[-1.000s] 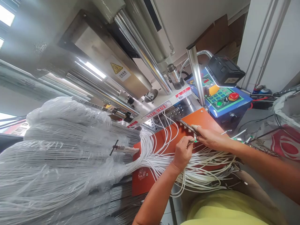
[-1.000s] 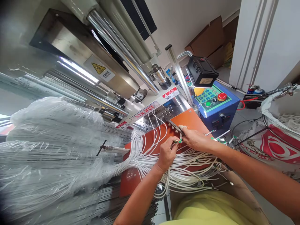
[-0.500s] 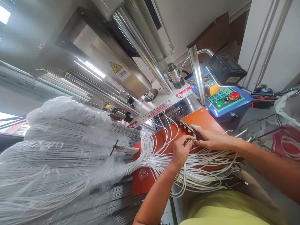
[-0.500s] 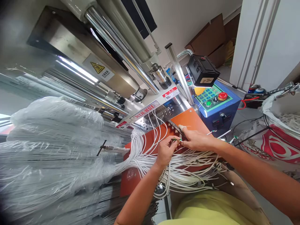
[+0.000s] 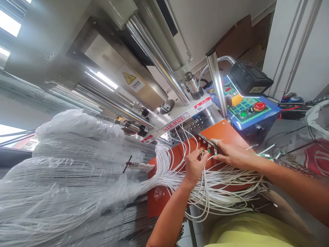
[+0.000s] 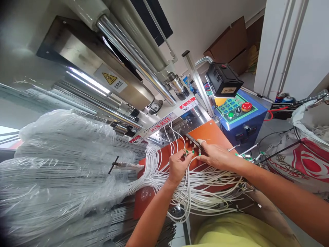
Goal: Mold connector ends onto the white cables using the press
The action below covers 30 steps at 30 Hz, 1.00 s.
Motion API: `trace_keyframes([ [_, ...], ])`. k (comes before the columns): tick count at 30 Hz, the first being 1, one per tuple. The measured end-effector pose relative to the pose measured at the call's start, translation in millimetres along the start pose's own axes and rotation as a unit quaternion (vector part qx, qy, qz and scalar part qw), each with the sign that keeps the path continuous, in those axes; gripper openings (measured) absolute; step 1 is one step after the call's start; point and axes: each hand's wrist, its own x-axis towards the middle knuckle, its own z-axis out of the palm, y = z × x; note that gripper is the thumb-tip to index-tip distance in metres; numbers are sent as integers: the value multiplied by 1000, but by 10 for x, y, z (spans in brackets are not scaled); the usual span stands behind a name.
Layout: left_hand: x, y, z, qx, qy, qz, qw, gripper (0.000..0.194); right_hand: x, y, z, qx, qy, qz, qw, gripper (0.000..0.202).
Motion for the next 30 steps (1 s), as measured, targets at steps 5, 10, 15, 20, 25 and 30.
trace_keyframes([
  [5, -8, -75, 15, 71, -32, 33, 996, 19, 6, 33, 12, 19, 1, -14, 1000, 41],
  [10, 15, -96, 28, 88, -33, 44, 995, 23, 9, 34, 12, 7, 3, -14, 1000, 36],
  [15, 26, -85, 32, 83, -33, 31, 996, 29, -6, 15, 0, 5, 1, -18, 1000, 39],
  [20, 50, -57, 62, 22, -34, -16, 999, 18, 8, 45, 29, -5, 21, -50, 999, 36],
  [25, 89, -73, 19, -96, -65, -90, 989, 24, 6, 25, 13, 9, 20, -25, 999, 34],
  [30, 83, -109, -113, -118, -28, -101, 987, 31, -12, -1, -20, 43, 12, -10, 999, 38],
])
